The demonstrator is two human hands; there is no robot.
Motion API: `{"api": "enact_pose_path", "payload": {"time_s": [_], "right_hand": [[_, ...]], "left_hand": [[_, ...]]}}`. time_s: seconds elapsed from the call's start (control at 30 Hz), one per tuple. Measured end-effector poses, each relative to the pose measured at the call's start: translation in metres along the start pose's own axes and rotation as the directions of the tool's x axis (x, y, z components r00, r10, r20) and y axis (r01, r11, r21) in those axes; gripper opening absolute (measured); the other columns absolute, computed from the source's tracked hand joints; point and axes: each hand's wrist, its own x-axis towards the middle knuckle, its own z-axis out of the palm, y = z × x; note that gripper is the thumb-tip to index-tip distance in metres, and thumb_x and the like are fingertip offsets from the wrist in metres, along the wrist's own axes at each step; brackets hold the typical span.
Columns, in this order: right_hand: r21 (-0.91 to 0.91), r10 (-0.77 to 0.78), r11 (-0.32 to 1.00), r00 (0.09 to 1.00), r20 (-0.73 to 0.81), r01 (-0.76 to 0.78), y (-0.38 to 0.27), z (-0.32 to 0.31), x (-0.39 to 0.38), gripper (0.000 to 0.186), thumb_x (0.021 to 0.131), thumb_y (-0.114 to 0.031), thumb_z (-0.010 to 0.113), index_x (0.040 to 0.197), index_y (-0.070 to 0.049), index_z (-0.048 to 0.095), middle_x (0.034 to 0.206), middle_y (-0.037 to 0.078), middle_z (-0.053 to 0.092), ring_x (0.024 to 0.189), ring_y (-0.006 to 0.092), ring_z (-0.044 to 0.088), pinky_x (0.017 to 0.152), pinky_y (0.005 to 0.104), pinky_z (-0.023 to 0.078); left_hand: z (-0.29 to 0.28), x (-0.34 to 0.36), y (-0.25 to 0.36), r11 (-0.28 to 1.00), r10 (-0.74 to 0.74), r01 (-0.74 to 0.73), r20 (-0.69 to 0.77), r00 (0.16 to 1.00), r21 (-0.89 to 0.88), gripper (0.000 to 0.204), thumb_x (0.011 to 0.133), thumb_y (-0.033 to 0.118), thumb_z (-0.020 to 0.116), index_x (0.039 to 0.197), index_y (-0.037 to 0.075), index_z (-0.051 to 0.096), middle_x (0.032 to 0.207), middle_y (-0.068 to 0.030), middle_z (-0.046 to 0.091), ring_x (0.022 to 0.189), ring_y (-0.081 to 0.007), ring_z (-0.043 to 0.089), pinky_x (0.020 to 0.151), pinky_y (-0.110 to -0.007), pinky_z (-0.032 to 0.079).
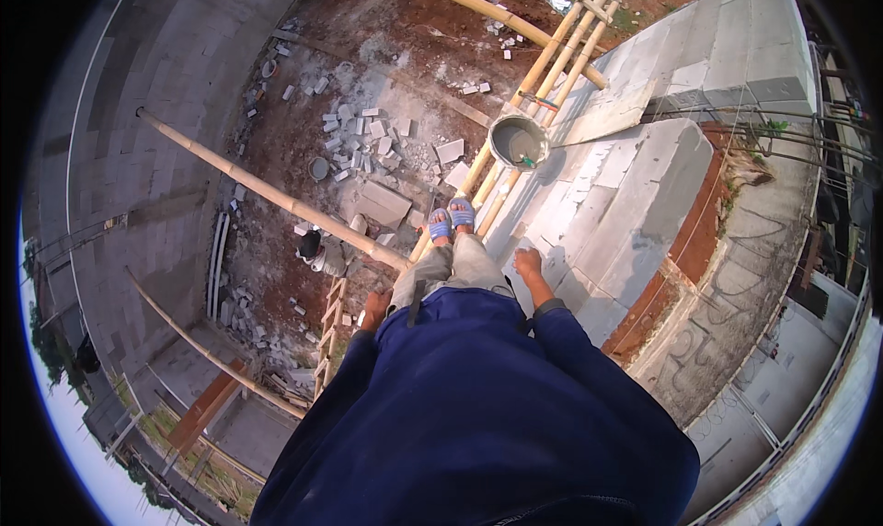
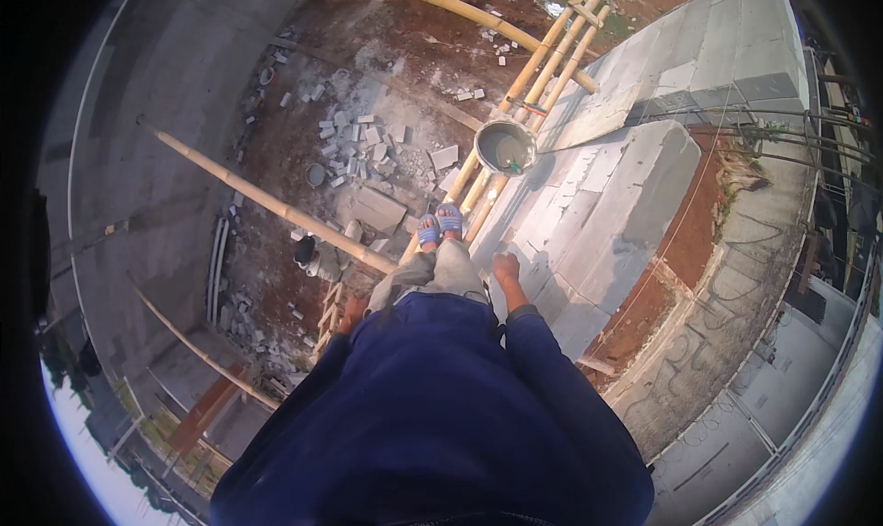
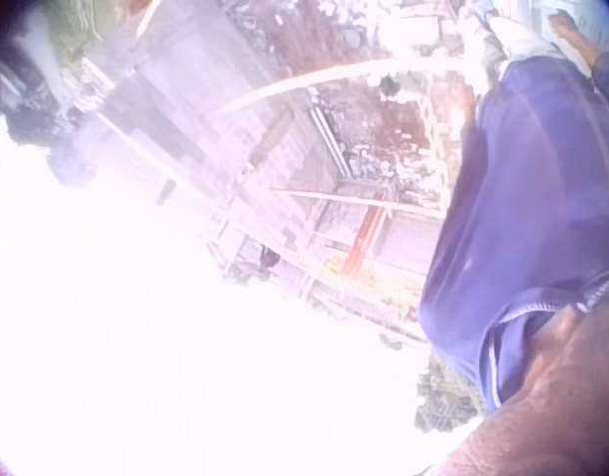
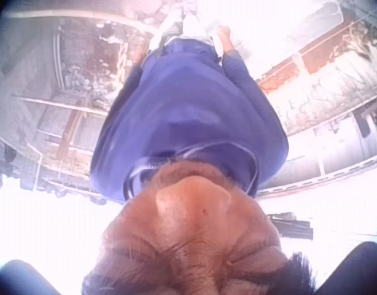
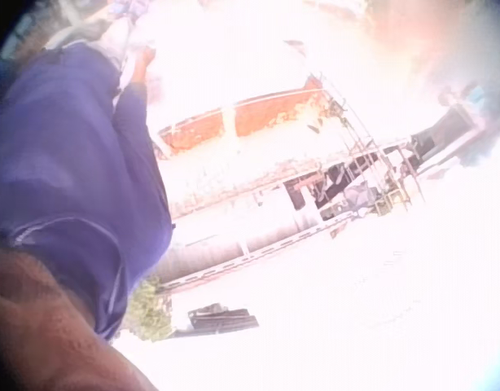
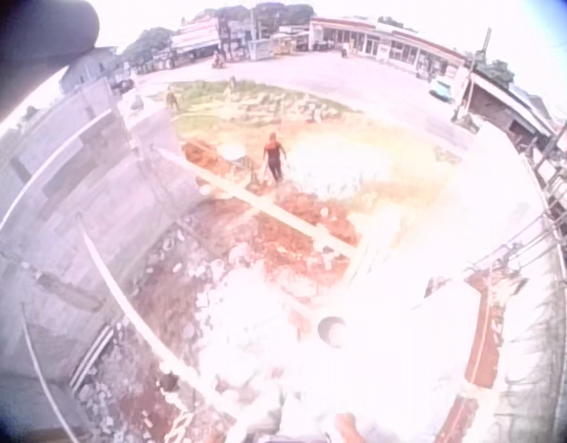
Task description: The person stands on bamboo scaffolding and lays concrete blocks to build a wall. They apply mortar from a bucket using a trowel, place blocks, and tap them into position with a hammer.
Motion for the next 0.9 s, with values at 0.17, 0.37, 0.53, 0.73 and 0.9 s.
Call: {"api": "enact_pose_path", "payload": {"time_s": [0.17,0.37,0.53,0.73,0.9], "right_hand": [[-0.034,-0.025,0.999,0.999,-0.043,0.023,-0.068,0.002,-0.028,0.039,0.097,-0.029,0.072,0.114,0.006,0.068,0.084,0.012,0.074,0.062,0.0211,0.069,0.055,0.0372,0.055],[-0.129,-0.001,0.992,0.997,-0.074,-0.008,-0.101,-0.042,-0.083,0.045,0.092,-0.031,0.062,0.111,0.008,0.071,0.116,0.035,0.07,0.117,0.0497,0.067,0.1,0.0528,0.054],[-0.14,0.008,0.99,0.997,-0.081,-0.019,-0.082,-0.052,-0.101,0.044,0.089,-0.026,0.058,0.109,0.011,0.072,0.117,0.038,0.069,0.118,0.0509,0.066,0.102,0.0523,0.054],[0.089,0.215,0.973,0.976,-0.041,-0.211,-0.064,-0.034,-0.12,0.048,0.088,-0.024,0.056,0.115,0.013,0.07,0.122,0.039,0.068,0.121,0.0517,0.065,0.105,0.0516,0.052],[-0.185,0.066,0.981,0.998,0.008,-0.063,-0.073,-0.011,-0.132,0.047,0.089,-0.026,0.058,0.113,0.013,0.071,0.122,0.038,0.068,0.12,0.0502,0.066,0.105,0.0514,0.053]], "left_hand": [[0.0,0.025,0.0,0.97,0.169,-0.19,-0.145,0.975,-0.15,0.033,0.1,0.028,0.058,0.101,0.0,0.074,0.087,-0.022,0.073,0.081,-0.0383,0.072,0.073,-0.05,0.052],[-0.039,0.058,0.058,0.961,-0.057,0.081,0.098,0.994,-0.265,0.03,0.097,0.027,0.06,0.091,0.001,0.074,0.073,-0.0053,0.066,0.064,-0.0145,0.061,0.057,-0.034,0.047],[-0.045,0.074,0.082,0.835,-0.232,0.279,0.157,0.96,-0.475,0.032,0.095,0.026,0.066,0.108,-0.002,0.073,0.088,-0.0062,0.071,0.076,-0.0178,0.07,0.062,-0.032,0.051],[-0.06,0.075,0.061,0.834,-0.17,0.258,0.218,0.961,-0.487,0.041,0.101,0.033,0.064,0.127,0.002,0.066,0.113,-0.0106,0.074,0.094,-0.0245,0.075,0.073,-0.036,0.057],[-0.062,0.049,0.039,0.803,-0.224,0.268,0.146,0.964,-0.532,0.024,0.097,0.021,0.064,0.1,0.0,0.072,0.083,-0.0065,0.071,0.073,-0.0185,0.069,0.063,-0.033,0.054]]}}
